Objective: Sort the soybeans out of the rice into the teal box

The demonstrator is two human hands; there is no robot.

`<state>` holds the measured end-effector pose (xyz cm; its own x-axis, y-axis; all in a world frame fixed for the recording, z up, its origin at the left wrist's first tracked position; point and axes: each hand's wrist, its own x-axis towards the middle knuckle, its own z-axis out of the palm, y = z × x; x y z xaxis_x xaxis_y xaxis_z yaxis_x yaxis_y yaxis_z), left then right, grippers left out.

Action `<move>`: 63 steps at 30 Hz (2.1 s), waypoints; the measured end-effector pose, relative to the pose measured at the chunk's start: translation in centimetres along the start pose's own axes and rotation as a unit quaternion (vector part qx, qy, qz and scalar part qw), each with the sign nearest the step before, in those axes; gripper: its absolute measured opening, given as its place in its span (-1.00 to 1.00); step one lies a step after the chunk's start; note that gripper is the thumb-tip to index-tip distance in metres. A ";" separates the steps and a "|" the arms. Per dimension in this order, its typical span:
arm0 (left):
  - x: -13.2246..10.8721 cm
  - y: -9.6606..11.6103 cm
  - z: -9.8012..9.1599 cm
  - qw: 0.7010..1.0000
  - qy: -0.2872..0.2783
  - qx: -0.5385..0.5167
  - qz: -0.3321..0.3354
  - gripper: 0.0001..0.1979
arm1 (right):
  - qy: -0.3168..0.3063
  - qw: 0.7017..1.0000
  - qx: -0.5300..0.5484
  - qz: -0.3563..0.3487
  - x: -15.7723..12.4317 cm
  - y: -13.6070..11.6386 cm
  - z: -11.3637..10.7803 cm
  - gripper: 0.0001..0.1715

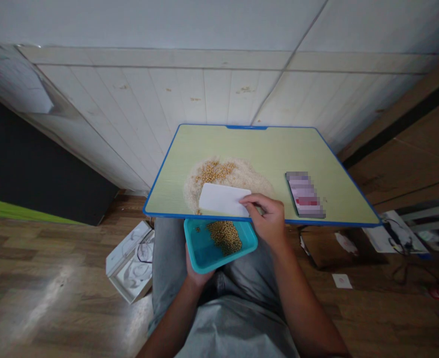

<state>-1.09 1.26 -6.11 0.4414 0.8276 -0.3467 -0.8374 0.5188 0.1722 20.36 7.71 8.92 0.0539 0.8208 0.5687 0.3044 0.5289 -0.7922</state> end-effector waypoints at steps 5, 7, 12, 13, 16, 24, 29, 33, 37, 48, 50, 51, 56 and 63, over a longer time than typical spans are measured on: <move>-0.2 -0.2 1.8 0.996 0.086 0.012 0.019 -0.30 | -0.020 1.000 -0.006 0.004 -0.1 -0.2 0.4 -0.75; -0.3 -0.3 2.6 0.995 0.100 0.009 0.018 -0.30 | -0.024 1.000 -0.006 0.001 -0.1 -0.2 0.4 -0.75; -0.4 -0.4 3.0 0.994 0.111 0.007 0.016 -0.34 | -0.029 0.999 -0.009 0.012 -0.1 -0.2 0.2 -0.75; -0.3 -0.4 2.9 0.994 0.107 0.007 0.017 -0.36 | -0.030 0.999 -0.007 0.012 -0.1 -0.2 0.2 -0.75; -0.3 -0.5 2.7 0.995 0.094 0.002 0.020 -0.39 | -0.032 0.999 0.000 0.008 -0.1 -0.2 0.0 -0.76; -0.6 -0.5 2.2 0.996 0.082 -0.004 0.018 -0.32 | 0.001 1.000 0.001 0.021 -0.3 -0.2 0.1 -0.78; -0.4 -0.5 1.4 0.997 0.079 -0.001 0.017 -0.31 | 0.040 0.999 -0.014 0.030 -0.6 0.2 0.2 -0.80; -0.5 -0.4 1.0 0.998 0.055 -0.001 0.008 -0.29 | 0.098 0.993 -0.040 0.044 -0.7 0.5 -0.2 -0.84; -0.6 -0.3 0.6 1.000 0.026 -0.005 -0.001 -0.31 | 0.173 0.983 -0.040 0.051 -0.5 1.0 -0.9 -0.86; -0.6 -0.4 0.8 0.999 -0.037 -0.016 -0.008 -0.34 | 0.112 0.991 -0.027 0.070 -0.8 1.0 -1.8 -0.85; -0.6 -0.4 1.3 0.998 -0.058 -0.018 -0.012 -0.31 | 0.080 0.994 -0.027 0.070 -0.9 1.0 -1.6 -0.84; -0.6 -0.4 1.4 0.997 -0.069 -0.018 -0.014 -0.29 | 0.078 0.994 -0.030 0.070 -0.9 1.0 -1.6 -0.83; -0.4 -0.2 0.6 0.993 -0.110 -0.022 -0.022 -0.25 | 0.136 0.987 -0.050 0.073 -0.8 1.5 -1.8 -0.84; -0.5 -0.3 -1.3 0.988 -0.150 -0.032 -0.034 -0.23 | 0.182 0.979 -0.058 0.068 -0.7 2.2 -2.9 -0.85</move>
<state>-1.50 0.46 -7.18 0.5647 0.8226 -0.0660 -0.8170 0.5686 0.0963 23.70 7.66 7.43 0.4300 0.7403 0.5168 0.3754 0.3739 -0.8481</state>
